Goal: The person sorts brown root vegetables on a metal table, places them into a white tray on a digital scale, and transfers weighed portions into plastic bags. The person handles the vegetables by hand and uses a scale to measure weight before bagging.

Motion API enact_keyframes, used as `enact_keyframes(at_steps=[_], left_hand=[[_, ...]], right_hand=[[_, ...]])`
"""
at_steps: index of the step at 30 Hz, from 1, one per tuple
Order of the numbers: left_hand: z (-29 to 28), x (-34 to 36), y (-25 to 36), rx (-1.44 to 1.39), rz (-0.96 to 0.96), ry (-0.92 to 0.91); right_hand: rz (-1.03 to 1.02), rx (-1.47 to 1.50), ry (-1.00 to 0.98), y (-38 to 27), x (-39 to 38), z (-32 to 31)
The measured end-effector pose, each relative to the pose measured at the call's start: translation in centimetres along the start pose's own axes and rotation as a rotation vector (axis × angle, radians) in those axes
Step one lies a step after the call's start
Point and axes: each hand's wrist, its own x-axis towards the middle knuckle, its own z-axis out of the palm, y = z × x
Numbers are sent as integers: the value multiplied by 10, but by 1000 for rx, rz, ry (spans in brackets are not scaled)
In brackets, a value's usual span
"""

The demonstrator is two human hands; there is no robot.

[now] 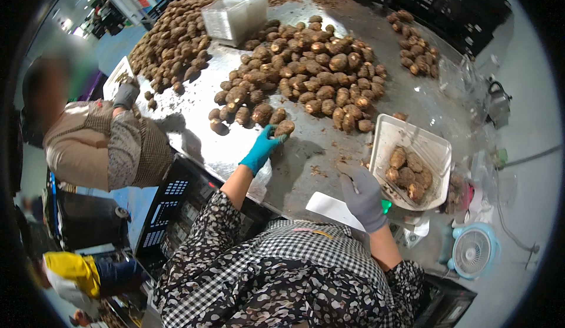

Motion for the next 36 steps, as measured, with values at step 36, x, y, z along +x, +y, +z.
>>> enact_keyframes(at_steps=[36], left_hand=[[115, -107, 87, 55, -172, -683]], right_hand=[[502, 68, -219, 6, -76, -1]])
